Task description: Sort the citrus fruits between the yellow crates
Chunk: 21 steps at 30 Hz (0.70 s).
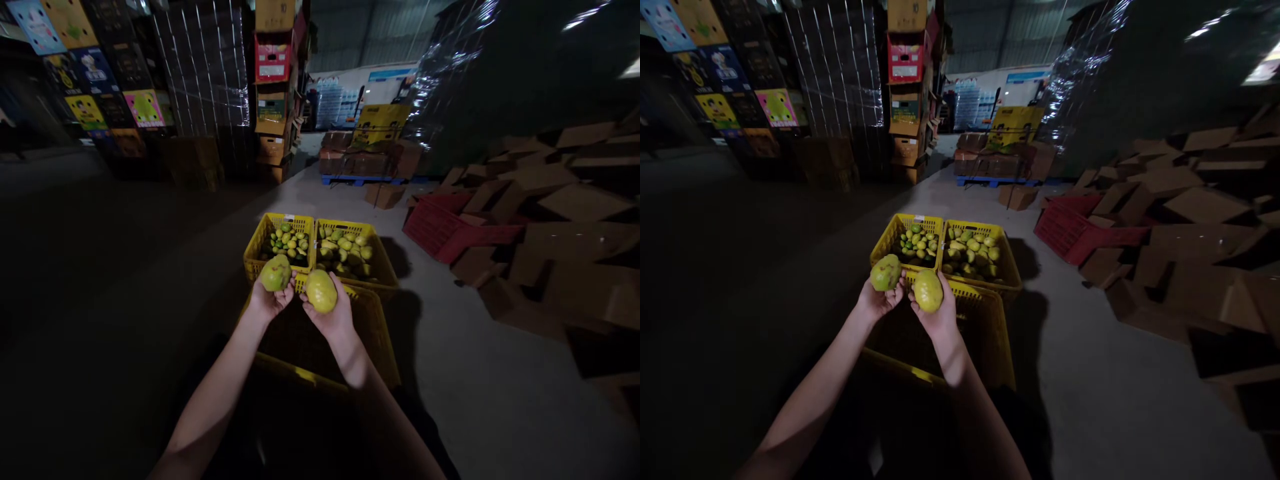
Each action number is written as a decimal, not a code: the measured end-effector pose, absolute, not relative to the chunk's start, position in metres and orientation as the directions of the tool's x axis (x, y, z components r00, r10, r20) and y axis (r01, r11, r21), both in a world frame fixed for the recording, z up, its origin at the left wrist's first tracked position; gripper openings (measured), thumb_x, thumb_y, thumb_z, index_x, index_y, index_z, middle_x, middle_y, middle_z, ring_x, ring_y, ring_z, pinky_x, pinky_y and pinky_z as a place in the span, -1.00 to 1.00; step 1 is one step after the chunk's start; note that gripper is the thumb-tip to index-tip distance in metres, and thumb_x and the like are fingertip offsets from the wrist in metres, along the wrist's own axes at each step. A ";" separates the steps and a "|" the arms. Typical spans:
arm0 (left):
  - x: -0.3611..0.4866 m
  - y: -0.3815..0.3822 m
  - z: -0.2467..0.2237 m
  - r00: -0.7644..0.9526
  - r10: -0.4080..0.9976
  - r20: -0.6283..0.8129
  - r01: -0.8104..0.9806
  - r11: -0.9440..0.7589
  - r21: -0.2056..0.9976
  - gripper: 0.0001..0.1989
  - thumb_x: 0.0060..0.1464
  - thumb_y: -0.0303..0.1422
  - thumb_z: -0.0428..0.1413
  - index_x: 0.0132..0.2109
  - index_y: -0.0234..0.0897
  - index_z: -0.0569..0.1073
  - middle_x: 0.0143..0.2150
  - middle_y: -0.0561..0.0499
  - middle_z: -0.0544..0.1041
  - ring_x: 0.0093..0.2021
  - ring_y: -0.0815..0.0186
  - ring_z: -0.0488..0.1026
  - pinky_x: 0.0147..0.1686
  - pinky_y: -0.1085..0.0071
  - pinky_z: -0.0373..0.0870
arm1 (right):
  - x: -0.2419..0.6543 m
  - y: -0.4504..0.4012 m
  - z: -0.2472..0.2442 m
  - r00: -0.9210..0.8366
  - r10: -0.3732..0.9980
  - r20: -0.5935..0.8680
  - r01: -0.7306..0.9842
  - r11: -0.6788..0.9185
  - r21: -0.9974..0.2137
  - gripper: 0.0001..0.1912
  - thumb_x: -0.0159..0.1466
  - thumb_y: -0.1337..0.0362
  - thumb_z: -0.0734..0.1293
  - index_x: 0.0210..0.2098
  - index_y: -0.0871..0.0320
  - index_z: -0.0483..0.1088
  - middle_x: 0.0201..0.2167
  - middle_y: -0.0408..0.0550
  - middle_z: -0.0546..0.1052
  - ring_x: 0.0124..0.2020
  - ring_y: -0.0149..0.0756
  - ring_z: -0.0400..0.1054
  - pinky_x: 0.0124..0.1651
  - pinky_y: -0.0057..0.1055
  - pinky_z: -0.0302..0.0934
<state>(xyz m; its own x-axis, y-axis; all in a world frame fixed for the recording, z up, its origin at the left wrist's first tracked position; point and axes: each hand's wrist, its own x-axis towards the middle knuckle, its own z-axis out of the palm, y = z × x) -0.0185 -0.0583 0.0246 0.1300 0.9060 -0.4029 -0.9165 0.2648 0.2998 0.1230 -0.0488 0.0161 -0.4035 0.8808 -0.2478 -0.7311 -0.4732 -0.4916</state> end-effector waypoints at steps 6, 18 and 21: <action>-0.017 -0.057 0.032 0.031 0.890 -0.454 -0.896 0.226 0.382 -0.62 0.26 -0.28 -0.11 0.07 -0.42 0.38 -0.38 -0.11 0.56 -0.43 0.28 0.55 -0.45 0.43 0.55 | 0.119 -0.043 0.011 -0.331 0.855 -0.400 -0.704 -0.506 -0.498 -0.58 0.36 0.09 0.04 -0.38 0.16 0.40 -0.57 -0.04 0.54 -0.60 -0.33 0.39 -0.56 -0.44 0.31; -0.020 -0.058 0.028 0.165 0.902 -0.400 -0.847 0.338 0.412 -0.43 0.20 -0.03 -0.12 -0.01 -0.50 0.40 -0.37 -0.18 0.54 -0.52 0.36 0.49 -0.53 0.53 0.49 | 0.123 -0.045 0.014 -0.399 0.850 -0.343 -0.697 -0.524 -0.489 -0.66 0.33 0.17 0.11 -0.29 0.22 0.43 -0.51 0.03 0.57 -0.56 -0.31 0.42 -0.55 -0.46 0.33; -0.019 -0.058 0.027 0.159 0.905 -0.395 -0.848 0.330 0.415 -0.46 0.23 -0.07 -0.18 -0.01 -0.48 0.39 -0.41 -0.15 0.51 -0.53 0.35 0.46 -0.54 0.51 0.47 | 0.123 -0.044 0.013 -0.418 0.832 -0.365 -0.662 -0.554 -0.505 -0.57 0.35 0.13 0.04 -0.31 0.25 0.43 -0.57 0.07 0.54 -0.62 -0.32 0.38 -0.60 -0.48 0.29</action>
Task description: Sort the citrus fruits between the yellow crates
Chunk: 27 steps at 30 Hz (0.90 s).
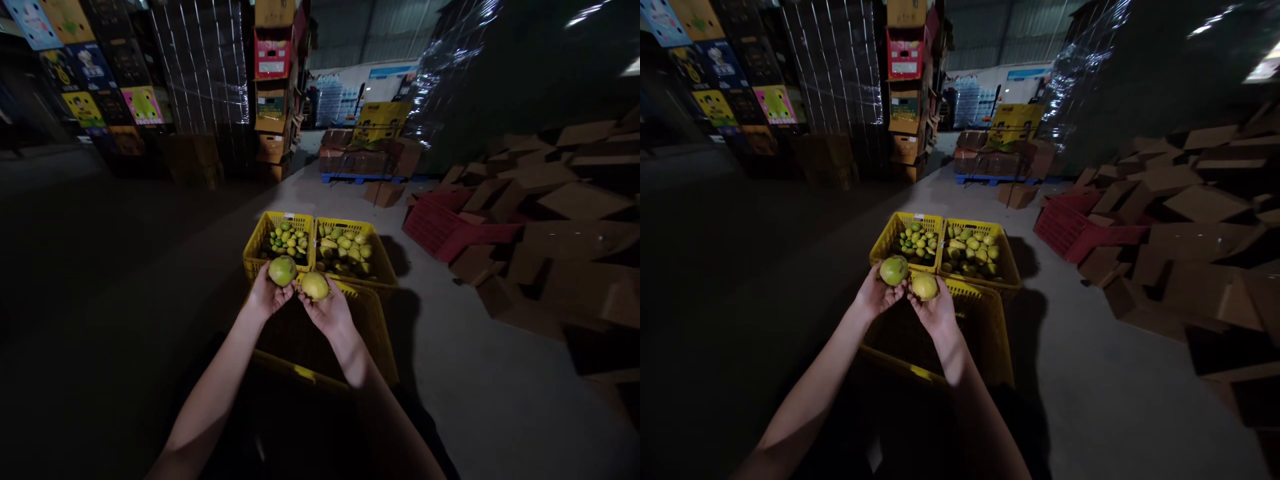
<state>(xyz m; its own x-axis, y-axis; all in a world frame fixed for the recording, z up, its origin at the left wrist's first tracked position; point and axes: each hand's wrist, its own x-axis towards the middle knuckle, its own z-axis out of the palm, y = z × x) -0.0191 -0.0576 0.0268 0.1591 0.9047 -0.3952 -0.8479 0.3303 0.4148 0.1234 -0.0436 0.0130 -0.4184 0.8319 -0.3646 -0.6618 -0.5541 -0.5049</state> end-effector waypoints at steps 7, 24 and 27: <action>-0.015 -0.057 0.030 0.160 0.904 -0.396 -0.863 0.323 0.388 -0.54 0.23 -0.12 -0.05 -0.02 -0.49 0.38 -0.32 -0.20 0.52 -0.37 0.31 0.52 -0.40 0.52 0.52 | 0.124 -0.044 0.015 -0.440 0.807 -0.394 -0.635 -0.589 -0.499 -0.52 0.38 0.09 0.01 -0.31 0.24 0.43 -0.56 0.03 0.55 -0.65 -0.37 0.35 -0.62 -0.52 0.25; -0.018 -0.059 0.029 0.142 0.930 -0.338 -0.850 0.290 0.439 -0.63 0.19 -0.26 0.05 0.02 -0.49 0.38 -0.23 -0.21 0.56 -0.26 0.23 0.57 -0.28 0.43 0.57 | 0.123 -0.046 0.008 -0.363 0.871 -0.330 -0.684 -0.490 -0.540 -0.93 0.23 0.37 0.29 -0.33 0.13 0.42 -0.45 -0.15 0.58 -0.49 -0.41 0.44 -0.43 -0.49 0.40; -0.019 -0.059 0.030 0.142 0.928 -0.346 -0.851 0.293 0.436 -0.61 0.19 -0.26 0.05 0.04 -0.49 0.37 -0.24 -0.21 0.56 -0.26 0.22 0.57 -0.29 0.42 0.57 | 0.123 -0.047 0.009 -0.364 0.879 -0.309 -0.676 -0.477 -0.561 -0.92 0.18 0.40 0.31 -0.33 0.13 0.42 -0.44 -0.14 0.59 -0.47 -0.39 0.45 -0.40 -0.47 0.42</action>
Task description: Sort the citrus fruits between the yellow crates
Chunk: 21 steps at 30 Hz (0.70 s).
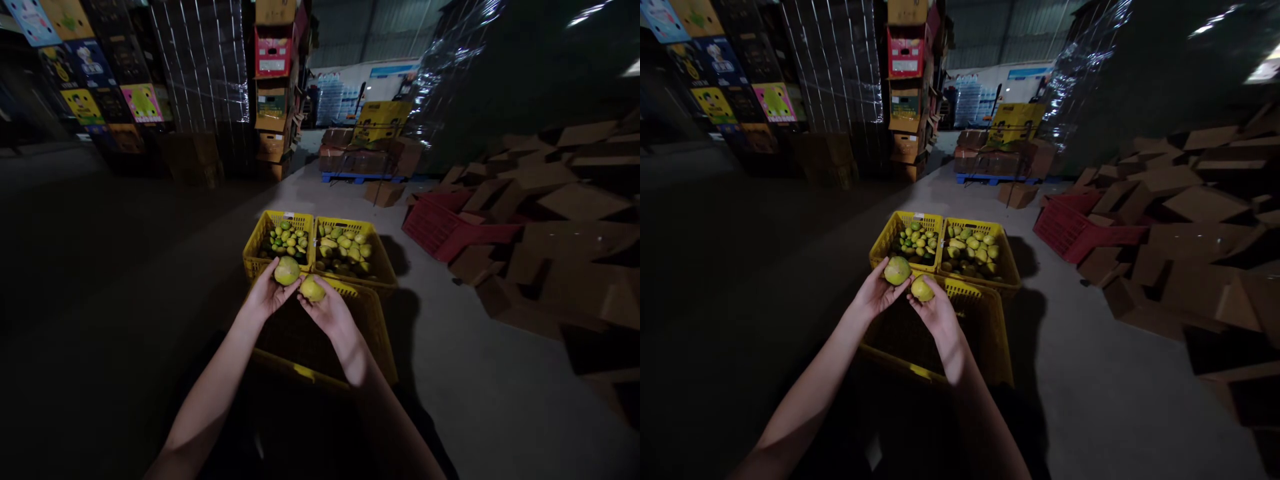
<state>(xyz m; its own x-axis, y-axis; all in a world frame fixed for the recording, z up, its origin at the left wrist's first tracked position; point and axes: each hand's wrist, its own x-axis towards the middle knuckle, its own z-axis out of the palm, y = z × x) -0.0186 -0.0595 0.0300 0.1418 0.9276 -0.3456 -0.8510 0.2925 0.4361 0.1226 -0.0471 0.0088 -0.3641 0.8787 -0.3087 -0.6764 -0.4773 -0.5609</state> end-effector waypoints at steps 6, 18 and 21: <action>-0.019 -0.060 0.032 0.152 0.922 -0.357 -0.847 0.307 0.434 -0.60 0.20 -0.27 0.04 0.06 -0.51 0.37 -0.22 -0.22 0.56 -0.22 0.20 0.57 -0.26 0.42 0.57 | 0.126 -0.048 0.012 -0.391 0.882 -0.262 -0.670 -0.468 -0.576 -0.91 0.17 0.38 0.28 -0.34 0.18 0.44 -0.44 -0.09 0.59 -0.47 -0.35 0.45 -0.39 -0.46 0.40; -0.019 -0.059 0.031 0.143 0.913 -0.381 -0.795 0.335 0.505 -0.63 0.17 -0.18 0.04 -0.11 -0.47 0.41 -0.35 -0.18 0.52 -0.40 0.33 0.52 -0.42 0.52 0.51 | 0.125 -0.051 0.014 -0.388 0.899 -0.203 -0.636 -0.421 -0.647 -0.90 0.12 0.37 0.34 -0.33 0.15 0.41 -0.42 -0.09 0.58 -0.41 -0.35 0.45 -0.30 -0.44 0.39; -0.015 -0.061 0.029 -0.067 0.954 -0.291 -0.689 0.166 0.705 -0.68 0.01 -0.33 0.22 -0.08 -0.31 0.39 -0.25 -0.06 0.52 -0.32 0.36 0.50 -0.35 0.53 0.49 | 0.125 -0.050 0.010 -0.231 0.965 -0.123 -0.562 -0.236 -0.793 -0.72 0.03 0.34 0.44 -0.27 0.09 0.36 -0.36 -0.17 0.54 -0.39 -0.37 0.43 -0.30 -0.44 0.37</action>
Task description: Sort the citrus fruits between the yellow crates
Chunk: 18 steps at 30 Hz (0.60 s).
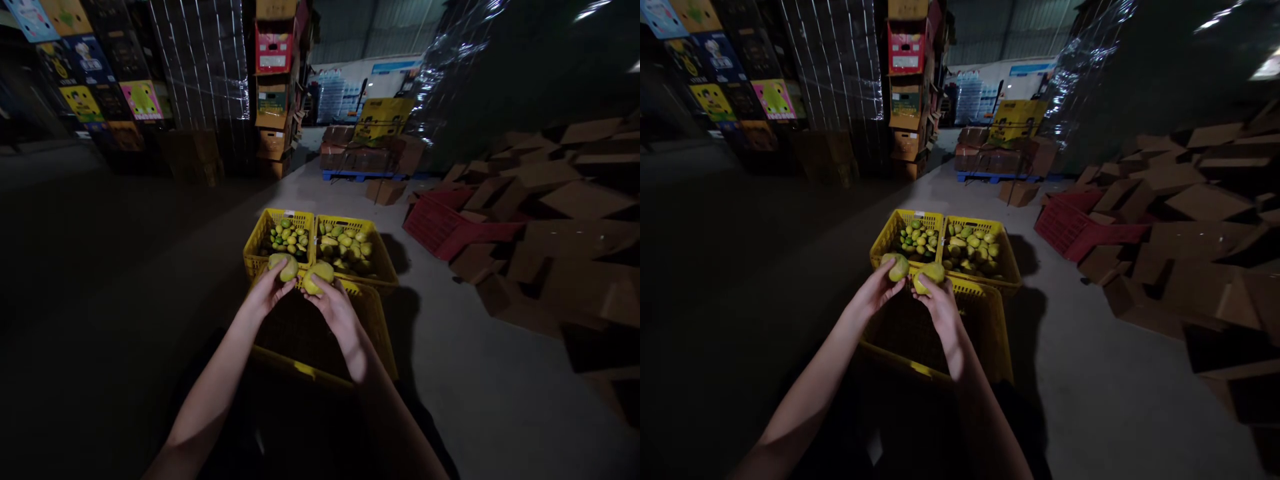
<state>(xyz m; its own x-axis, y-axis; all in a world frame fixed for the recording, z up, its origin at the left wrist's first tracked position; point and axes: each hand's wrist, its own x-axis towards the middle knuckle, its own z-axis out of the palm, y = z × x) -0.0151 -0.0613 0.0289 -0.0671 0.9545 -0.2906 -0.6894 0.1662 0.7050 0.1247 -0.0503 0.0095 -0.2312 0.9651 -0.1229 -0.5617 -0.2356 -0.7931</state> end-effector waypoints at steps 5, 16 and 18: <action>-0.011 -0.070 0.035 -0.408 0.889 0.210 -0.274 -0.339 0.900 -0.36 -0.42 -0.63 0.37 -0.09 -0.20 0.45 -0.04 0.00 0.46 0.08 0.25 0.35 0.07 0.47 0.26 | 0.125 -0.047 0.004 0.229 0.940 0.254 -0.254 0.309 -0.917 -0.37 -0.21 0.44 0.53 -0.16 0.06 0.31 -0.17 -0.17 0.43 -0.15 -0.34 0.32 -0.06 -0.43 0.26; -0.007 -0.083 0.044 -0.427 0.832 0.355 -0.134 -0.447 0.885 -0.32 -0.42 -0.65 0.36 -0.06 -0.19 0.39 0.06 -0.07 0.37 0.21 0.15 0.22 0.21 0.34 0.10 | 0.130 -0.054 0.012 0.189 0.830 0.524 0.036 0.528 -0.849 -0.41 -0.07 0.37 0.51 -0.05 0.00 0.38 -0.03 -0.05 0.39 -0.01 -0.18 0.25 0.01 -0.30 0.20; -0.007 -0.083 0.044 -0.474 0.832 0.288 -0.217 -0.427 0.878 -0.32 -0.47 -0.67 0.36 -0.11 -0.22 0.38 0.04 -0.06 0.39 0.20 0.17 0.24 0.17 0.40 0.17 | 0.129 -0.056 0.014 0.161 0.838 0.521 0.017 0.525 -0.851 -0.43 -0.08 0.37 0.51 -0.06 0.00 0.41 -0.04 -0.04 0.40 -0.01 -0.17 0.26 -0.02 -0.30 0.23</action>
<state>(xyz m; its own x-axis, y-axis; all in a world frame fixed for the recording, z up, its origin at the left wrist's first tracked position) -0.0075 -0.0830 0.0438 -0.4738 0.8322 0.2880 -0.2172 -0.4274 0.8776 0.1294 -0.0558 0.0136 0.1610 0.8384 0.5207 0.0167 0.5252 -0.8508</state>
